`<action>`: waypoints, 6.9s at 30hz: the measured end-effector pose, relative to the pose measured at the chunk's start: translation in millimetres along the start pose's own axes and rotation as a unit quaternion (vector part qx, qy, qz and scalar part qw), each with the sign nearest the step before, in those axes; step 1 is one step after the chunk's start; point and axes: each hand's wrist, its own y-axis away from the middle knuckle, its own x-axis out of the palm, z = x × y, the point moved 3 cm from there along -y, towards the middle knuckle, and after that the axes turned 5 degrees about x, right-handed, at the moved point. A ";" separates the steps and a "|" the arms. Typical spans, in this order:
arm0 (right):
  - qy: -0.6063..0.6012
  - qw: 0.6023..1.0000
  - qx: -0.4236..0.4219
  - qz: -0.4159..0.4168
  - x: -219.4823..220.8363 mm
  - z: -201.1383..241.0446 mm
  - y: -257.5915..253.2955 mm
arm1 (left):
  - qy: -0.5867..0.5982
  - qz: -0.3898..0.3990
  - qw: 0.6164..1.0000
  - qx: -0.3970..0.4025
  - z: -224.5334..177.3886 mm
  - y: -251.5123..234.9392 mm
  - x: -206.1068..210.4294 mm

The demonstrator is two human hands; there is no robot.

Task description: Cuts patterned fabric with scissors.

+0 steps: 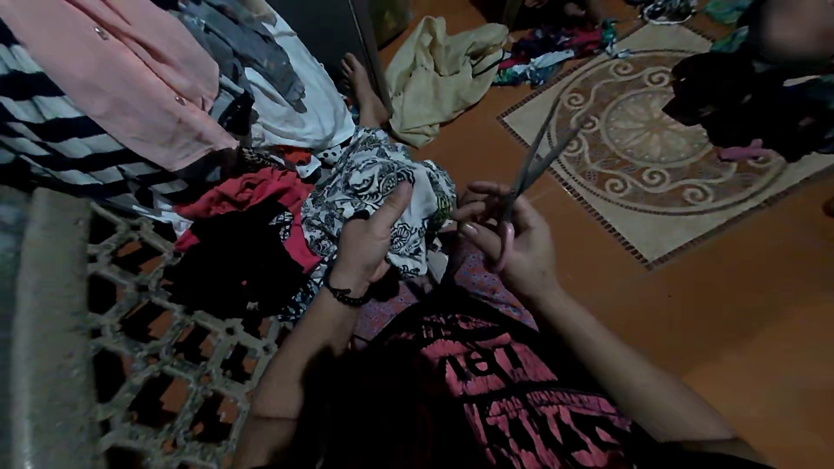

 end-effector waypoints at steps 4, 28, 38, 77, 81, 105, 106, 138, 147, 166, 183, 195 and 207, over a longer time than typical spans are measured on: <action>-0.089 0.978 -0.043 0.182 -4.3 -0.2 16.7 | -0.021 -0.040 0.999 0.018 -19.1 -6.0 -0.6; -0.155 0.943 0.106 0.274 13.0 -17.1 33.4 | -0.007 -0.118 0.992 0.038 1.4 -2.0 25.8; -0.165 0.962 0.092 0.196 22.8 -20.1 26.0 | -0.012 -0.145 0.986 0.084 19.5 6.8 34.3; -0.160 0.958 0.113 0.211 12.2 -19.6 30.3 | 0.115 0.088 0.980 0.136 40.2 -3.6 13.7; -0.154 0.952 0.135 0.226 11.1 -17.9 32.8 | 0.104 0.089 0.979 0.150 38.7 -3.6 9.1; -0.094 0.936 0.187 0.284 2.5 -19.8 40.3 | 0.131 0.094 0.970 0.180 42.2 -6.8 1.9; -0.083 0.922 0.188 0.328 -6.2 -22.9 41.9 | 0.135 0.092 0.972 0.169 40.8 -6.2 -0.1; 0.024 0.993 0.061 -0.095 -10.0 -35.6 17.7 | 0.259 0.020 0.928 -0.268 77.8 7.9 23.1; 0.005 0.996 0.019 -0.091 -2.7 -25.2 9.5 | 0.221 0.036 0.936 -0.271 58.8 3.9 27.3; -0.108 0.957 0.002 0.268 0.3 -11.3 38.2 | -0.003 0.003 0.998 0.063 -18.3 -8.2 14.7; -0.131 0.942 0.093 0.295 9.9 -15.0 37.7 | 0.026 -0.002 0.996 0.088 -13.2 -8.8 23.2; -0.149 0.943 0.054 0.292 16.8 -12.2 26.1 | 0.004 -0.055 0.984 0.171 -8.6 -5.1 28.3; -0.129 0.954 0.072 0.262 12.8 -10.9 25.0 | -0.084 -0.111 0.960 0.242 -4.0 -1.3 31.5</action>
